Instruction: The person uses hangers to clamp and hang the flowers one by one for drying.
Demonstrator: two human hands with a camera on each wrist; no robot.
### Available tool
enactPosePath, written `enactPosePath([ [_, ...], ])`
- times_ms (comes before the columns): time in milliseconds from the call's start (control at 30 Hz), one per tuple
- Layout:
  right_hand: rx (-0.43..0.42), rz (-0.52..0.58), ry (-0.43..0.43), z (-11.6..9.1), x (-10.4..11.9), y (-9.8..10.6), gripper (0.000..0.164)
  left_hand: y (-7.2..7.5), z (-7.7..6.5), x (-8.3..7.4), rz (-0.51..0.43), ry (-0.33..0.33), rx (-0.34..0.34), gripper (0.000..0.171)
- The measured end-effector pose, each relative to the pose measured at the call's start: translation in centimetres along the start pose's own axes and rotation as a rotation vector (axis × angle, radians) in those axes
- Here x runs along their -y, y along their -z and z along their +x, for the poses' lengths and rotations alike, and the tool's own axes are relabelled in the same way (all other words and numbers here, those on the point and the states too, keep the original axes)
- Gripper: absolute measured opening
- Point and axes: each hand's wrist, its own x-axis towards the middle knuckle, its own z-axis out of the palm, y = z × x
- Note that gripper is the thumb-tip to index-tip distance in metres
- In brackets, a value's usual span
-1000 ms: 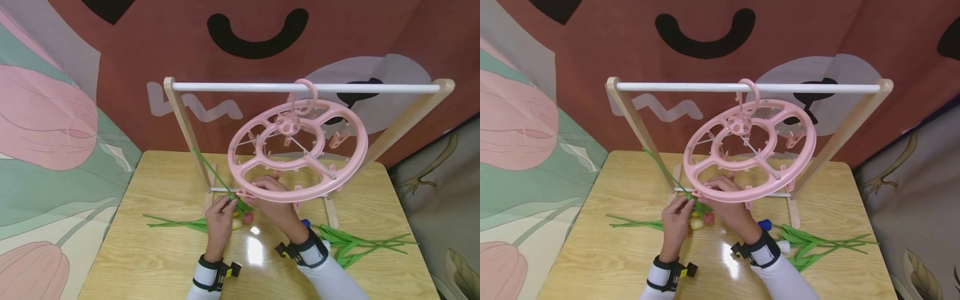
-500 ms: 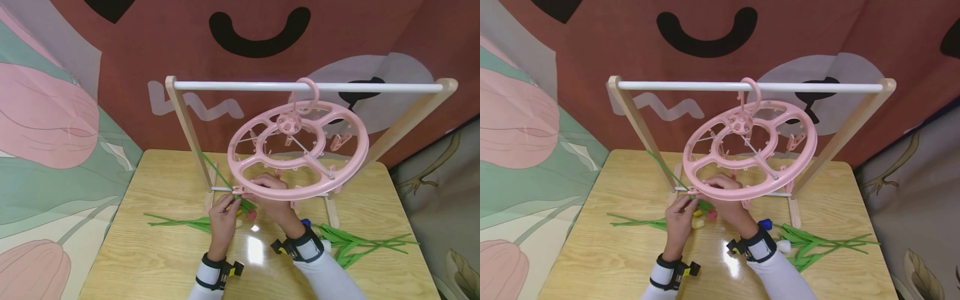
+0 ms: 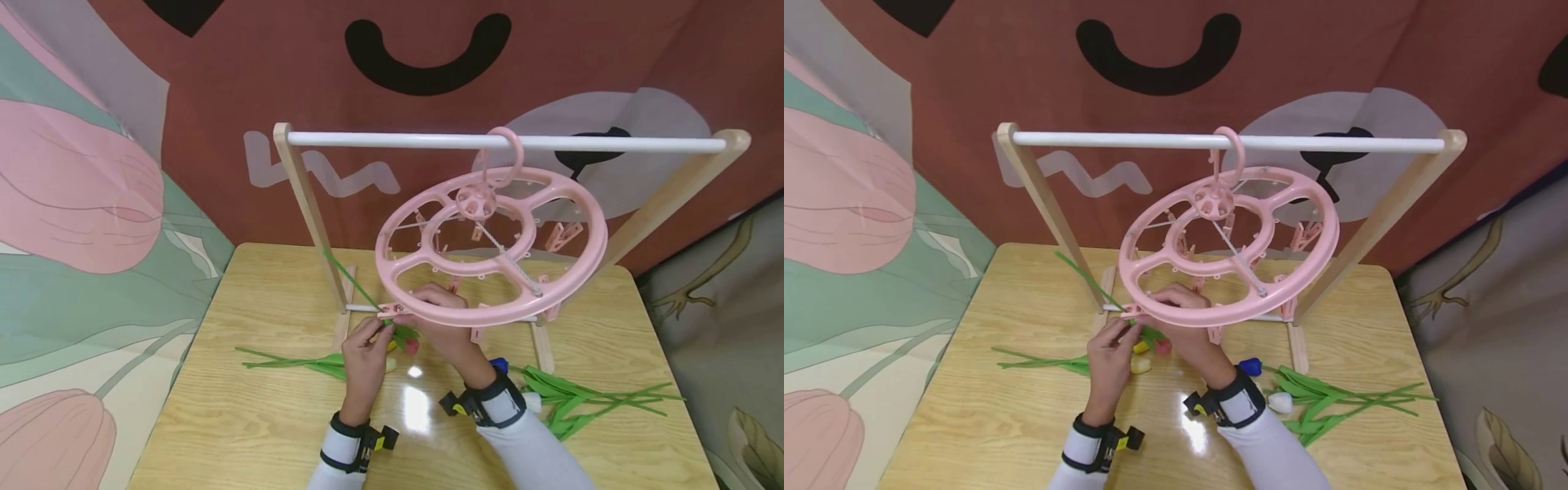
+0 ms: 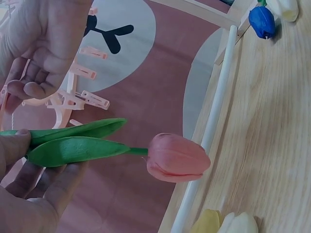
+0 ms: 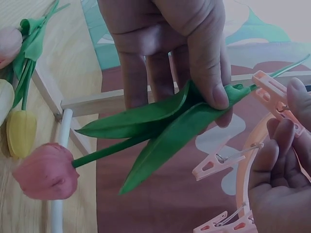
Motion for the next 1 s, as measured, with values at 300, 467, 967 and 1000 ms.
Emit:
enactPosePath([
  [300, 0.035, -0.044, -0.016, -0.1, -0.5, 0.0, 0.034, -0.2, 0.2, -0.2, -0.065, 0.045, 0.031, 0.022],
  [467, 0.067, 0.029, -0.151, -0.7, -0.5, 0.0, 0.029, -0.1, 0.3, 0.0, -0.03, 0.048, 0.051, 0.029],
  [967, 0.066, 0.532, -0.299, -1.9, -0.6, 0.4, 0.037, 3.3, 0.2, 0.8, 0.069, 0.109, 0.076, 0.036],
  [1000, 0.055, 0.562, -0.303, -1.9, -0.5, 0.5, 0.034, 3.7, 0.2, 0.9, 0.077, 0.119, 0.07, 0.035],
])
